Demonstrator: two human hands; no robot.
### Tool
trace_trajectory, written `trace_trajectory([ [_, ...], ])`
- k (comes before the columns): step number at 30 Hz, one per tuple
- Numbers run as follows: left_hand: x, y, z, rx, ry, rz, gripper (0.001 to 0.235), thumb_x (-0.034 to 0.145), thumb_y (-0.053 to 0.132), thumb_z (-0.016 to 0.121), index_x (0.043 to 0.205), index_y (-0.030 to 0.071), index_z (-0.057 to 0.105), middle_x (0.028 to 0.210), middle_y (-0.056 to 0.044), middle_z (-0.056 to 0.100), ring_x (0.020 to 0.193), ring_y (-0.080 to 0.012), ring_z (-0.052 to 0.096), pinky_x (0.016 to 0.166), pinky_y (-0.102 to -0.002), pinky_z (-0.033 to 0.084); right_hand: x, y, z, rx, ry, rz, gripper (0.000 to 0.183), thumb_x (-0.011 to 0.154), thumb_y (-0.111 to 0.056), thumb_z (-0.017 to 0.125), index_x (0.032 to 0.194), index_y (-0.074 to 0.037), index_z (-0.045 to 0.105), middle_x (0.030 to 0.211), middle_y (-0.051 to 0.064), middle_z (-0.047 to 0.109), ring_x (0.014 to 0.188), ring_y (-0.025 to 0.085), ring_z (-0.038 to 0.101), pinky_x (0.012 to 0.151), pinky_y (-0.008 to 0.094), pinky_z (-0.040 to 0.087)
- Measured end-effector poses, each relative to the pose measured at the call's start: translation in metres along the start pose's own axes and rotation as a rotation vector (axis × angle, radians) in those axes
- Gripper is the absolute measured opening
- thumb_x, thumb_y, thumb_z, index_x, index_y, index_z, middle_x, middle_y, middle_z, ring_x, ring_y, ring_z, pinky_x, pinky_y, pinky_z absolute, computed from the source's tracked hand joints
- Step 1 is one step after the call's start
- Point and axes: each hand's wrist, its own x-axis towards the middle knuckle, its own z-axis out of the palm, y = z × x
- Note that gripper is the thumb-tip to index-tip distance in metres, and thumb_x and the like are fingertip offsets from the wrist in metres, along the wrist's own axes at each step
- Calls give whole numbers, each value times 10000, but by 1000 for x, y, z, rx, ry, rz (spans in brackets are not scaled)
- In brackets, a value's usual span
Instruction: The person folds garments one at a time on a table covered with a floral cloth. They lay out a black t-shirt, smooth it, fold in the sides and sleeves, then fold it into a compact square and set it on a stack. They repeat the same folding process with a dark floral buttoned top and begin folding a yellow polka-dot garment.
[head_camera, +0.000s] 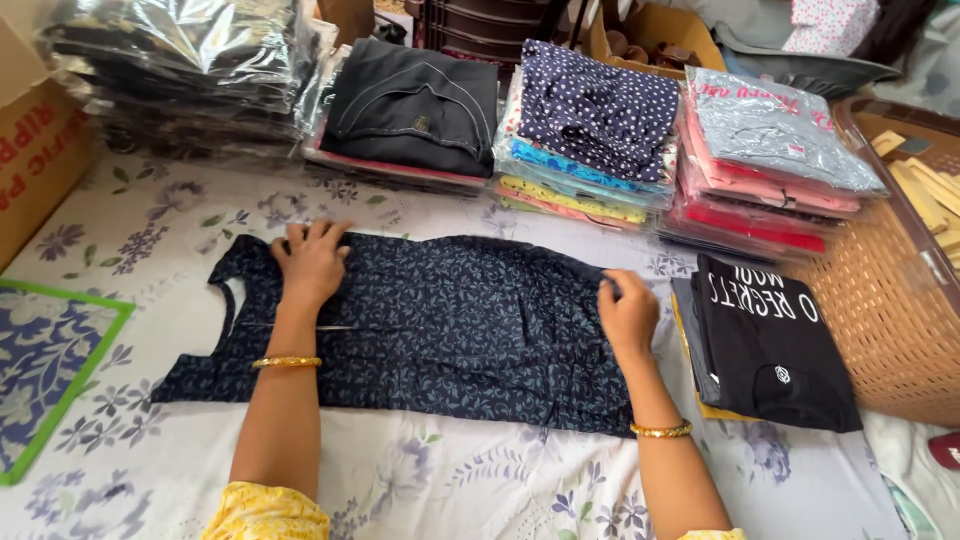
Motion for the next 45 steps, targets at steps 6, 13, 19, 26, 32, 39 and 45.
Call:
trace_trajectory([
  [6,2,-9,0,59,143,-31,206,901,184,749,1093,248,788,1209,-21,605,1248,-293,420,1103,-561,247,16,0,-18,806,149,457,154,959,33,595,1042,-40,703,1008,159,723,641,281,582,568,364,470],
  [13,3,-16,-6,-153,413,-72,180,812,70,766,920,214,766,1242,35,626,1271,-279,424,1081,-518,267,11,3,-27,1283,319,85,128,1030,70,545,1084,-16,622,1162,137,712,989,188,724,878,362,638],
  [19,-1,-38,-12,-313,465,13,165,826,74,703,863,233,727,1079,123,684,1226,-214,492,1101,-465,299,-11,-36,-100,830,266,-77,119,967,55,627,1071,12,668,1021,80,699,779,180,754,654,217,513],
  [26,-25,-53,-59,-123,159,142,176,758,59,666,695,214,722,881,101,699,1116,-192,558,1135,-539,219,-65,-4,-124,588,-189,60,133,879,-80,718,990,-9,730,762,18,742,608,94,744,522,207,490],
  [32,-45,-39,-56,101,-162,25,301,758,-1,659,808,259,801,1003,57,717,1182,-214,550,1129,-616,183,-83,-8,-135,411,-633,218,186,880,-170,764,1025,-55,750,672,89,679,569,130,578,526,294,462],
  [39,-51,114,-87,-211,-94,401,318,803,4,646,1037,186,763,1155,-21,708,1211,-259,592,1102,-496,389,-63,-16,-135,378,-440,-95,199,834,-177,769,990,-58,735,829,78,723,729,182,676,671,334,519],
  [45,-74,200,-35,-364,-403,726,410,901,215,702,1310,196,675,1503,-74,544,1440,-315,407,1192,-546,263,-55,0,-136,233,-371,59,210,848,-184,759,1017,-60,743,825,81,721,674,203,643,652,346,502],
])
